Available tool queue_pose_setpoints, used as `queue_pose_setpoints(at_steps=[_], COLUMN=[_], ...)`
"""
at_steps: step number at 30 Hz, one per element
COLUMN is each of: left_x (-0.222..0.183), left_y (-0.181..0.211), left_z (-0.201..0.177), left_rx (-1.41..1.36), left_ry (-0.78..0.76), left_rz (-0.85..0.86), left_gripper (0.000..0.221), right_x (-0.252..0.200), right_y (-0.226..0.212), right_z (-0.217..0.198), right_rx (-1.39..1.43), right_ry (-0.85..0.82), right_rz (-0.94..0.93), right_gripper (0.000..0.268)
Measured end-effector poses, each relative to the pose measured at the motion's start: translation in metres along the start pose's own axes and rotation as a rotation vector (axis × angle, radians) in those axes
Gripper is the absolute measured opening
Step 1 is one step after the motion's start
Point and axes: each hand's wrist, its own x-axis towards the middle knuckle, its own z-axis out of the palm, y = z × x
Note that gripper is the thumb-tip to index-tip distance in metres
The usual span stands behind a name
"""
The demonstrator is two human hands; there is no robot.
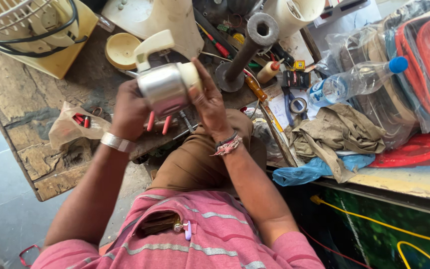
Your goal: The person uses pliers to manipulate a small metal component, wipes it with a cloth, and repeatedly inserts and removes it from a cylindrical metal container. The person also picks up and handles a small screw and a bottle of adhesive.
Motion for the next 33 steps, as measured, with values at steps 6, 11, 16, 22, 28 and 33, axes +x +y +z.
queue_pose_setpoints(at_steps=[6,11,16,22,28,33], left_x=[-0.005,-0.005,0.006,0.011,0.012,0.013], left_y=[-0.055,-0.092,-0.107,-0.120,-0.118,-0.109], left_z=[-0.024,-0.034,-0.034,-0.030,-0.027,-0.021], left_rx=[-0.842,-0.864,-0.998,-1.130,-1.032,-1.042], left_ry=[-0.156,-0.211,-0.057,-0.162,-0.251,0.097], left_rz=[-0.272,-0.287,-0.412,-0.387,-0.330,-0.531], left_gripper=[0.040,0.037,0.041,0.044,0.041,0.042], right_x=[-0.004,0.013,0.013,0.017,0.022,0.021], right_y=[-0.024,-0.010,0.011,0.028,0.031,0.018], right_z=[-0.003,-0.051,-0.096,-0.094,-0.091,-0.076], right_rx=[-0.812,-0.955,-1.508,-1.703,-1.850,-1.558], right_ry=[-0.351,0.159,0.170,-0.007,-0.071,0.072], right_rz=[-0.248,-0.051,-0.249,-0.253,-0.160,-0.217], right_gripper=[0.091,0.036,0.014,0.013,0.005,0.012])
